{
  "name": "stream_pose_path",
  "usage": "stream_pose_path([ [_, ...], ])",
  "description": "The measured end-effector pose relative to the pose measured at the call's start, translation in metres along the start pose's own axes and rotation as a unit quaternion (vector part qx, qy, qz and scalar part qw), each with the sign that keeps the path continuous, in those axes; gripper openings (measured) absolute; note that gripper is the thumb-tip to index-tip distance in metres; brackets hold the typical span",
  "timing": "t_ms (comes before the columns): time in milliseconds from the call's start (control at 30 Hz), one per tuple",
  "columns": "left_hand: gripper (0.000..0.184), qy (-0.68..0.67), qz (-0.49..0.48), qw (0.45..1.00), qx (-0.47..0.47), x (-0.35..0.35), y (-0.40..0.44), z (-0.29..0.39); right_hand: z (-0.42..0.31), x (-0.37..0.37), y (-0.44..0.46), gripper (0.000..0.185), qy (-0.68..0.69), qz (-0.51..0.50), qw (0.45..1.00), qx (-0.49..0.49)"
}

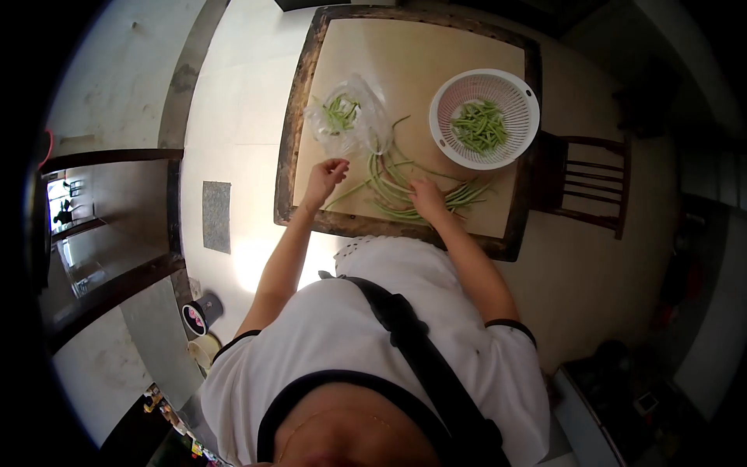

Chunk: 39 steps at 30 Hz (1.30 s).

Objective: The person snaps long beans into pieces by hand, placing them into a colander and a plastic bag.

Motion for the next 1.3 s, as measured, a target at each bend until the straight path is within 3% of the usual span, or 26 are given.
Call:
stream_pose_path([
  [233, 0.021, -0.057, -0.036, 0.995, -0.075, 0.031, -0.043, -0.009, 0.006, 0.007, 0.004, 0.011, -0.101, -0.039, 0.994, -0.008],
  [300, 0.022, -0.074, -0.047, 0.993, -0.085, 0.037, -0.047, -0.003, -0.008, -0.039, 0.002, 0.009, 0.145, 0.0, 0.989, -0.017],
  [333, 0.025, -0.081, -0.087, 0.988, -0.095, 0.046, -0.048, 0.001, -0.018, -0.059, 0.0, 0.009, 0.142, 0.001, 0.99, -0.018],
  [400, 0.029, -0.089, -0.131, 0.982, -0.101, 0.061, -0.052, 0.023, -0.039, -0.1, -0.006, 0.009, 0.311, 0.014, 0.95, -0.024],
  [433, 0.033, -0.112, -0.167, 0.967, -0.159, 0.076, -0.06, 0.032, -0.048, -0.114, -0.009, 0.009, 0.307, 0.018, 0.951, -0.025],
  [467, 0.037, -0.134, -0.202, 0.946, -0.217, 0.09, -0.069, 0.04, -0.058, -0.127, -0.011, 0.01, 0.387, 0.038, 0.921, -0.034],
  [500, 0.043, -0.17, -0.241, 0.927, -0.233, 0.104, -0.076, 0.052, -0.065, -0.136, -0.013, 0.011, 0.464, 0.056, 0.883, -0.044],
  [533, 0.043, -0.17, -0.242, 0.928, -0.227, 0.109, -0.08, 0.071, -0.07, -0.138, -0.015, 0.011, 0.461, 0.058, 0.884, -0.048],
  [600, 0.041, -0.276, -0.283, 0.872, -0.288, 0.128, -0.097, 0.102, -0.083, -0.146, -0.018, 0.013, 0.503, 0.078, 0.856, -0.087],
  [633, 0.041, -0.275, -0.284, 0.874, -0.284, 0.129, -0.094, 0.102, -0.088, -0.149, -0.019, 0.013, 0.512, 0.099, 0.845, -0.118],
  [700, 0.03, -0.479, -0.234, 0.834, -0.142, 0.119, -0.072, 0.128, -0.09, -0.149, -0.019, 0.013, 0.516, 0.107, 0.839, -0.132],
  [800, 0.021, -0.557, -0.157, 0.808, -0.112, 0.098, -0.055, 0.128, -0.096, -0.154, -0.023, 0.012, 0.511, 0.103, 0.844, -0.125],
  [867, 0.017, -0.542, -0.164, 0.82, -0.083, 0.088, -0.05, 0.139, -0.098, -0.159, -0.022, 0.012, 0.499, 0.091, 0.855, -0.108],
  [933, 0.016, -0.461, -0.13, 0.878, -0.012, 0.069, -0.045, 0.152, -0.082, -0.159, -0.02, 0.013, 0.595, 0.059, 0.8, -0.048],
  [967, 0.015, -0.437, -0.117, 0.892, 0.018, 0.061, -0.043, 0.159, -0.077, -0.164, -0.021, 0.013, 0.594, 0.057, 0.801, -0.049],
  [1033, 0.015, -0.418, -0.107, 0.901, 0.029, 0.05, -0.042, 0.164, -0.063, -0.163, -0.023, 0.022, 0.701, 0.022, 0.713, -0.005],
  [1167, 0.017, -0.375, -0.097, 0.921, 0.047, 0.04, -0.043, 0.167, -0.058, -0.17, -0.026, 0.028, 0.679, 0.034, 0.734, -0.004],
  [1267, 0.017, -0.331, -0.095, 0.937, 0.052, 0.042, -0.049, 0.175, -0.066, -0.167, -0.024, 0.024, 0.641, -0.015, 0.766, -0.037],
  [1300, 0.017, -0.304, -0.096, 0.946, 0.056, 0.043, -0.05, 0.179, -0.074, -0.158, -0.025, 0.022, 0.508, -0.071, 0.858, -0.023],
])
Point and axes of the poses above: each hand's wrist, its own y-axis towards the middle knuckle, its own x-axis out of the palm, z = x × y, the point moved 9 cm from there along y, towards the middle knuckle, and after that the axes turned 10 degrees about -y, right-handed, at the moved point
